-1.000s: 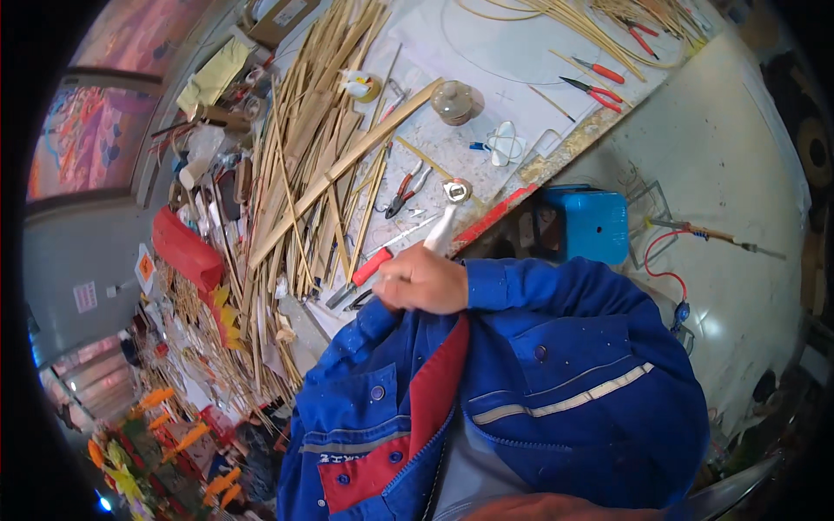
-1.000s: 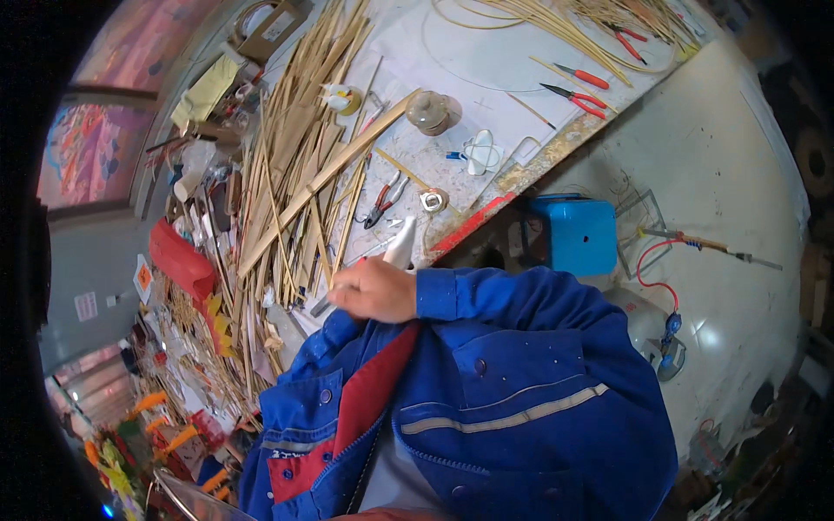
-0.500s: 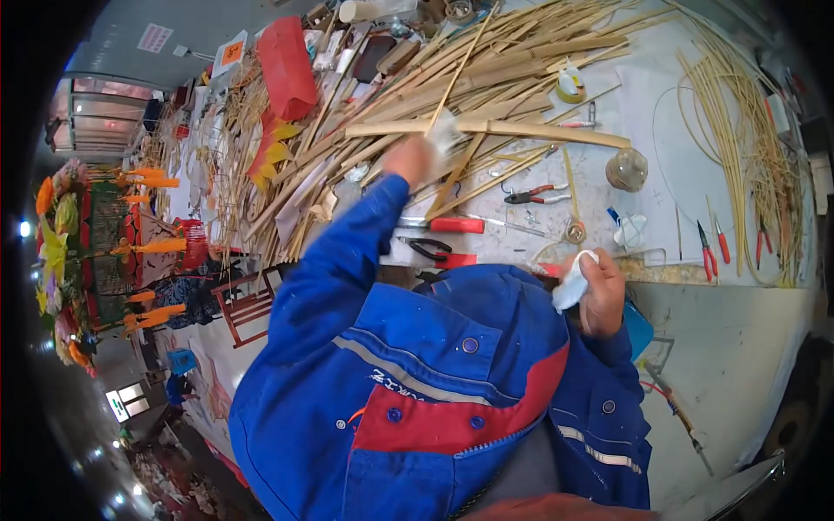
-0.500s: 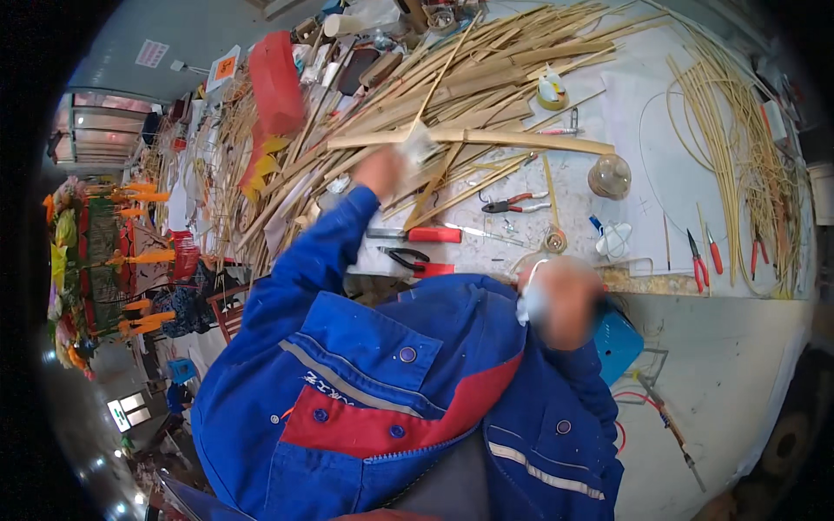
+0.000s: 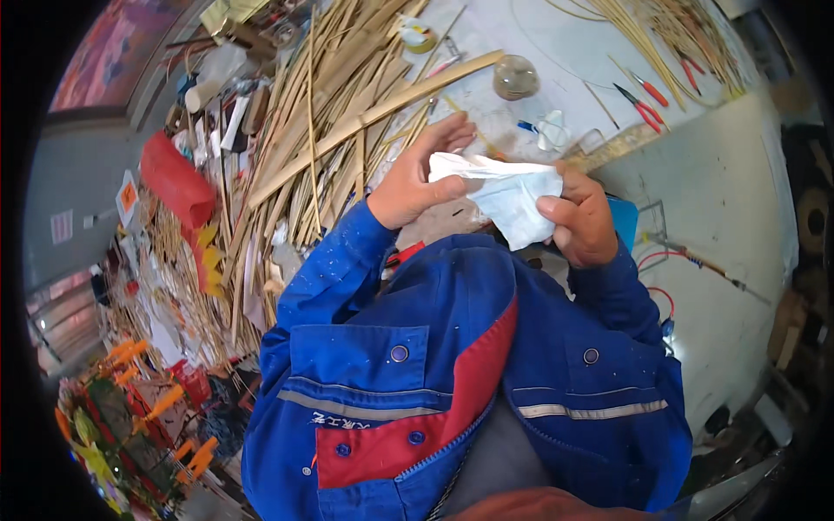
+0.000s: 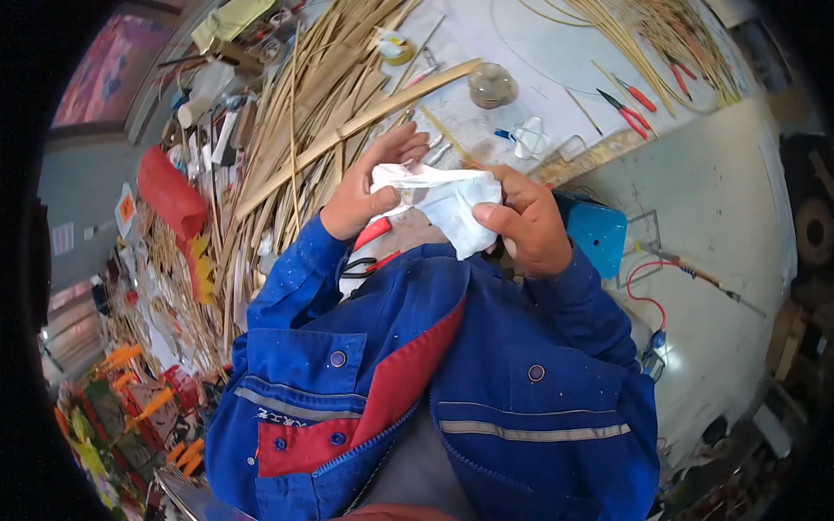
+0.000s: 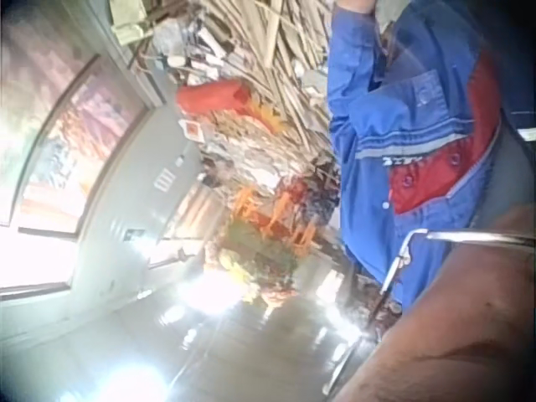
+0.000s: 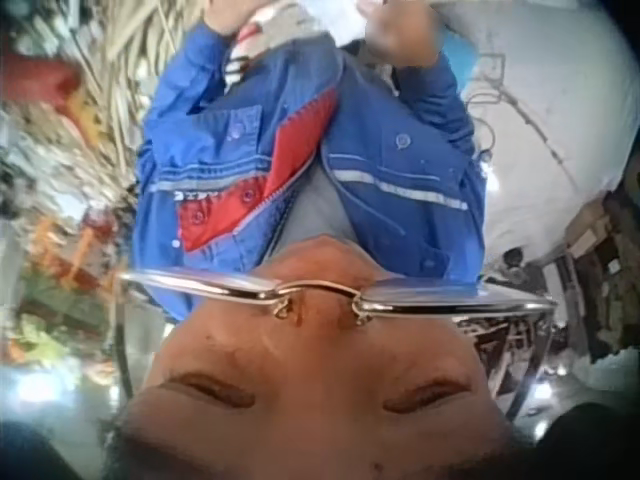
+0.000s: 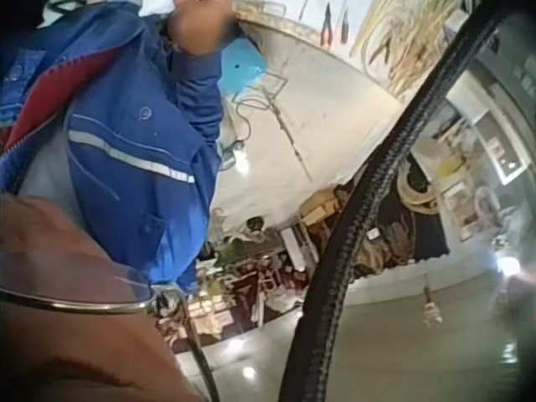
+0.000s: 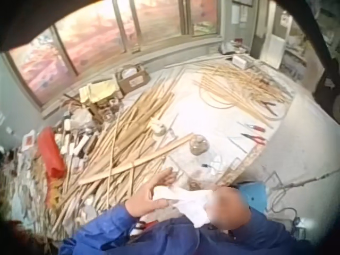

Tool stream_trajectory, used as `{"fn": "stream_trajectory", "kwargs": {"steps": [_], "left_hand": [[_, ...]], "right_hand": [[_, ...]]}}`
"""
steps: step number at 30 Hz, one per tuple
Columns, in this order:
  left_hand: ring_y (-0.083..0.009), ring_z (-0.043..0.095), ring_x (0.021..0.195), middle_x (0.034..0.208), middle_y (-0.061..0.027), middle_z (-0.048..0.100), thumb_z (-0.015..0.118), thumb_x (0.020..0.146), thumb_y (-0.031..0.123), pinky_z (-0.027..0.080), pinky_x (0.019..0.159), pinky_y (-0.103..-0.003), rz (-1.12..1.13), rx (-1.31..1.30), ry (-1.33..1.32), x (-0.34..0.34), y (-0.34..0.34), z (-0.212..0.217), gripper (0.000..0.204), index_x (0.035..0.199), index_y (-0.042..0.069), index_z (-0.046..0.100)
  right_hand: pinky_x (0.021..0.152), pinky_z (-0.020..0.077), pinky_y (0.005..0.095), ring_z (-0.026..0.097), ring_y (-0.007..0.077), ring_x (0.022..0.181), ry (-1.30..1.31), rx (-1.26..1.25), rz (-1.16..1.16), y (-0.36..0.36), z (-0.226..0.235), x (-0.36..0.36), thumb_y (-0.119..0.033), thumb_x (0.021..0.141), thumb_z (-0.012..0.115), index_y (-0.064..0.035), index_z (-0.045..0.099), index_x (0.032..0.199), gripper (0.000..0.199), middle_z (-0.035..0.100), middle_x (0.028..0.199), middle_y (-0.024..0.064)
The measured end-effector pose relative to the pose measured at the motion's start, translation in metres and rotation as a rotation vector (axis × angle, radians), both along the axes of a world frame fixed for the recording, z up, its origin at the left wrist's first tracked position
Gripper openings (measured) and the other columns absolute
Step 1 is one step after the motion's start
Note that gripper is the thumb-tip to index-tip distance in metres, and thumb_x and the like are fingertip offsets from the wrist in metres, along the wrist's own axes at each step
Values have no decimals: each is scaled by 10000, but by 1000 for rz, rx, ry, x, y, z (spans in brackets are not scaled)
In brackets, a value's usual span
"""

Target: Assembling a bamboo or reed-based craft by measuring, cutting, and joining strips.

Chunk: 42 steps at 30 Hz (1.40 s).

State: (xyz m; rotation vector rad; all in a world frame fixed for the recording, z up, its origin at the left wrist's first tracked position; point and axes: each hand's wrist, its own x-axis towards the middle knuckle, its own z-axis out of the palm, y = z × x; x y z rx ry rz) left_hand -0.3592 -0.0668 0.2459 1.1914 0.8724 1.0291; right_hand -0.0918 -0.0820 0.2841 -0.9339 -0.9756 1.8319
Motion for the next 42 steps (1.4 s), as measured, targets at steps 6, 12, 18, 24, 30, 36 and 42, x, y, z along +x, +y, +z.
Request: {"fn": "stream_trajectory", "kwargs": {"steps": [6,12,18,24,30,36,42], "left_hand": [[-199,675,1154,1257,-121,703,767,972,286,516,1010,-337,-210,-239,239,59,2,38,570,1414,-26,590],[-125,728,913,982,-49,777,714,1024,255,565,837,-264,122,-558,-265,99,-19,16,319,1188,-18,740],[-133,724,915,1052,-83,766,723,1020,259,572,835,-273,-160,-521,-12,105,-18,13,316,1179,-13,730],[-142,710,920,1087,-104,748,727,1013,193,570,838,-288,105,-358,47,133,-24,20,456,1392,-24,597],[-138,681,981,1135,-115,720,709,1003,96,534,908,-291,89,-374,-62,147,-64,8,720,1597,0,314],[-133,658,945,1122,-86,690,717,986,66,519,898,-304,143,-152,97,150,-77,17,726,1604,21,341],[-223,659,966,1076,-95,679,773,868,15,539,808,-348,-23,257,648,159,-78,55,508,1354,48,630]], "right_hand": [[546,413,204,570,55,657,119,-198,83,-5,-8,57,-99,860,651,67,557,1404,577,721,1048,82],[661,504,244,642,98,758,-105,-50,-3,-36,-46,93,-136,895,709,69,532,1425,595,720,1094,89],[853,554,300,689,126,948,-5,164,-78,-45,-48,95,-205,962,750,73,590,1384,530,733,1105,90],[895,544,288,684,130,1015,-225,24,-28,-52,-39,94,-167,1017,687,69,658,1305,374,742,1125,99],[916,534,284,682,139,1054,112,-71,-372,-77,-57,94,-115,1051,637,72,625,1360,362,733,1170,118],[906,531,275,671,129,1072,-142,102,-603,-92,-54,98,-95,1041,643,76,590,1402,403,730,1176,111],[859,524,275,673,153,1015,-583,538,-399,-107,-25,106,-82,969,722,53,616,1362,428,717,1206,137]]}}
